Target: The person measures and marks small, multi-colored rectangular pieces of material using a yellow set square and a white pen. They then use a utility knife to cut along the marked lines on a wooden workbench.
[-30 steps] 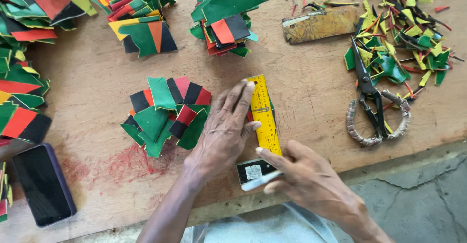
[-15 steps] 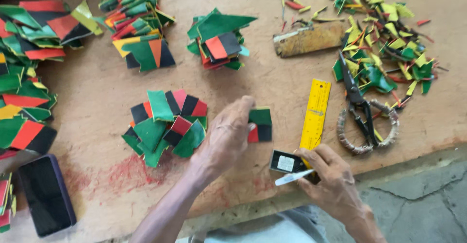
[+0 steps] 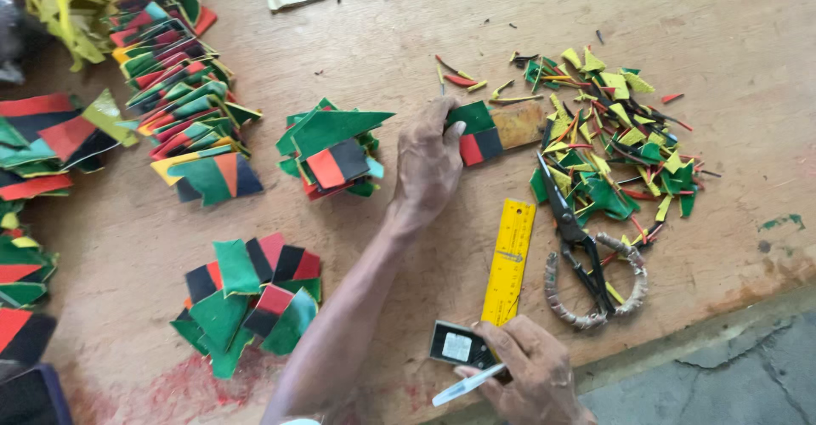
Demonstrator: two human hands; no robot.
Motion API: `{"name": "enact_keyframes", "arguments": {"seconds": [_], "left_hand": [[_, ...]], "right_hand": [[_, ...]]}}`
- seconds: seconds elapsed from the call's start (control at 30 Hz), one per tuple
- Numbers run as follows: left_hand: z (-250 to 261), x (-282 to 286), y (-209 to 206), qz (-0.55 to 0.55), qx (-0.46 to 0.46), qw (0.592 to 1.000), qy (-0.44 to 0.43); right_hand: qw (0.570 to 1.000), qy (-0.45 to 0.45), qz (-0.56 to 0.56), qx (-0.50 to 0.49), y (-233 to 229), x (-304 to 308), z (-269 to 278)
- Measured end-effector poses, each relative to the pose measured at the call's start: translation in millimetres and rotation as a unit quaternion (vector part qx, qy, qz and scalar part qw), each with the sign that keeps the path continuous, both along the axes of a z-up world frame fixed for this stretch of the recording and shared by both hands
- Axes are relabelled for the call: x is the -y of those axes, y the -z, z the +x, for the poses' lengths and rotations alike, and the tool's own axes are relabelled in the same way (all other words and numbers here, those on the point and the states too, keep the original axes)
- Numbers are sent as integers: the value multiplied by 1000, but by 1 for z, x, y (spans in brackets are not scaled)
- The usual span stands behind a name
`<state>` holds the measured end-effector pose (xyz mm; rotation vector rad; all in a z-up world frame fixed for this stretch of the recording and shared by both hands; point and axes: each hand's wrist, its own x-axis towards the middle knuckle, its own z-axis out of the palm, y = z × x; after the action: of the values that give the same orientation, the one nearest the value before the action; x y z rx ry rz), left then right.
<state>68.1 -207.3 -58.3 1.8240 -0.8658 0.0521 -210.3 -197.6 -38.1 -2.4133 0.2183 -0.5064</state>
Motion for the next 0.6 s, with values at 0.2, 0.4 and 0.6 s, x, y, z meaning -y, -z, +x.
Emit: {"name": "enact_keyframes", "arguments": {"seconds": [0.2, 0.4, 0.6], "left_hand": [[4, -2, 0, 23, 5, 1000, 9], [13, -6, -13, 29, -61, 997, 46], [9, -8, -18, 30, -42, 996, 71]], "right_hand": [[1000, -10, 10, -5, 12, 6, -6], [999, -9, 13, -29, 22, 5, -11], [999, -10, 15, -36, 24, 5, -11]]}}
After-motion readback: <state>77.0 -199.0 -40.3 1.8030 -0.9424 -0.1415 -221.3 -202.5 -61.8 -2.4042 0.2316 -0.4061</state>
